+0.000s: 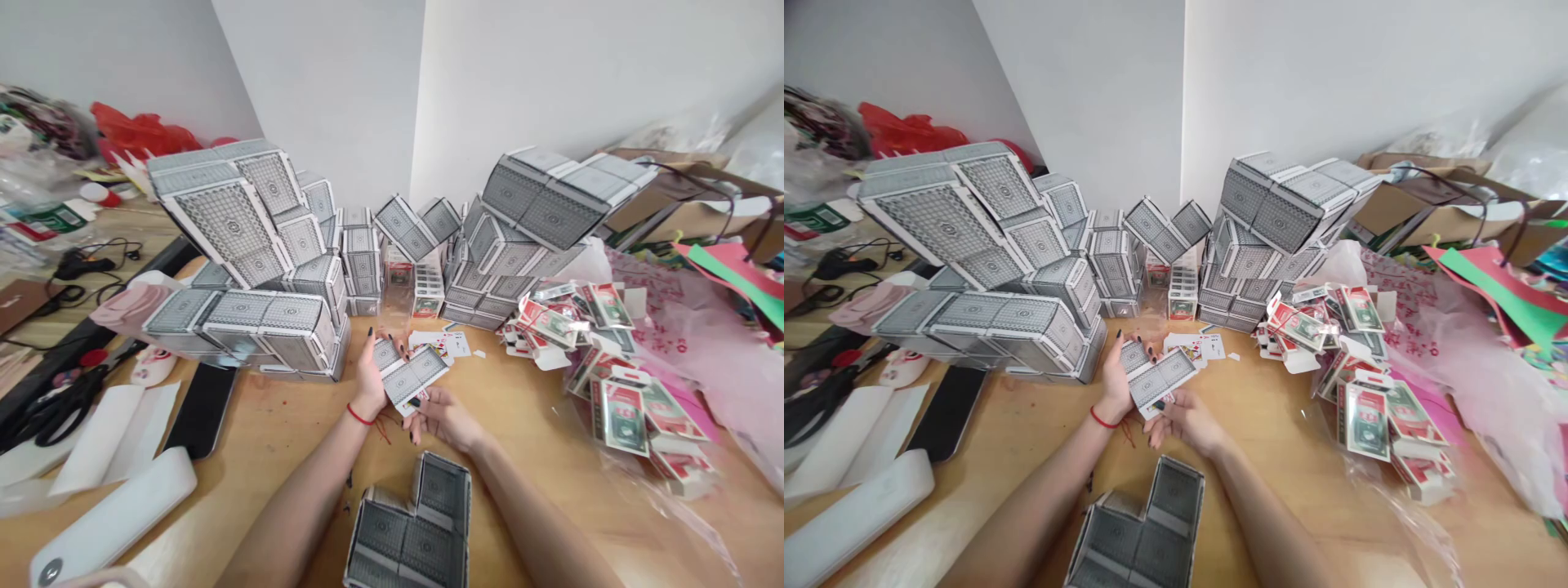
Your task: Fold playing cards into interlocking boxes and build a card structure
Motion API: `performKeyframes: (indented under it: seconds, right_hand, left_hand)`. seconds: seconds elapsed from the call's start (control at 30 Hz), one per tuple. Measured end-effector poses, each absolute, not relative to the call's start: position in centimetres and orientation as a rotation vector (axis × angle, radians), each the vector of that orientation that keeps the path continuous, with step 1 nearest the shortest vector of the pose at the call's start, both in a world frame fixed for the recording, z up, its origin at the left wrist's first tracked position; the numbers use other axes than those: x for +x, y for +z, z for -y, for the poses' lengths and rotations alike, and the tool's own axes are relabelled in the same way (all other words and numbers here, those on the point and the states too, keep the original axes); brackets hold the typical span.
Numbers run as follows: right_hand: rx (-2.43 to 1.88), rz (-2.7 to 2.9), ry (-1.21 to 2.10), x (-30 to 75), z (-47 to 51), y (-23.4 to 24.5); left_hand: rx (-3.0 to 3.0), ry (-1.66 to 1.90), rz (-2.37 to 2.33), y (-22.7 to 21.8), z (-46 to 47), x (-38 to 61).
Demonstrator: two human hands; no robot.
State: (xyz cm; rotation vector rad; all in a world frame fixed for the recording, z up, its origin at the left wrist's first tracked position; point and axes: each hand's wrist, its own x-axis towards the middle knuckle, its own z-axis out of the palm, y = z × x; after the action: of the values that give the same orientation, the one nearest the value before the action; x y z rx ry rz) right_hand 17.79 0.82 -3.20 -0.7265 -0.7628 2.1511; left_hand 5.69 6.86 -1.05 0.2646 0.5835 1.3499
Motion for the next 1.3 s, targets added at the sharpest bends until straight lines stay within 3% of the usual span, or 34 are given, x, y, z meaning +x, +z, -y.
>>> performKeyframes:
  seconds: [0.23, 1.3]
  right_hand:
    - [-0.635, 0.915, 2.191, 18.2, -1.1, -2.8]
    - [-0.988, 0.949, 1.911, 15.9, -1.2, -3.2]
  left_hand:
    - [0.178, 1.34, -0.593, -1.0, -7.0, 5.3]
    - [0.215, 1.349, -0.498, -1.1, -6.5, 5.7]
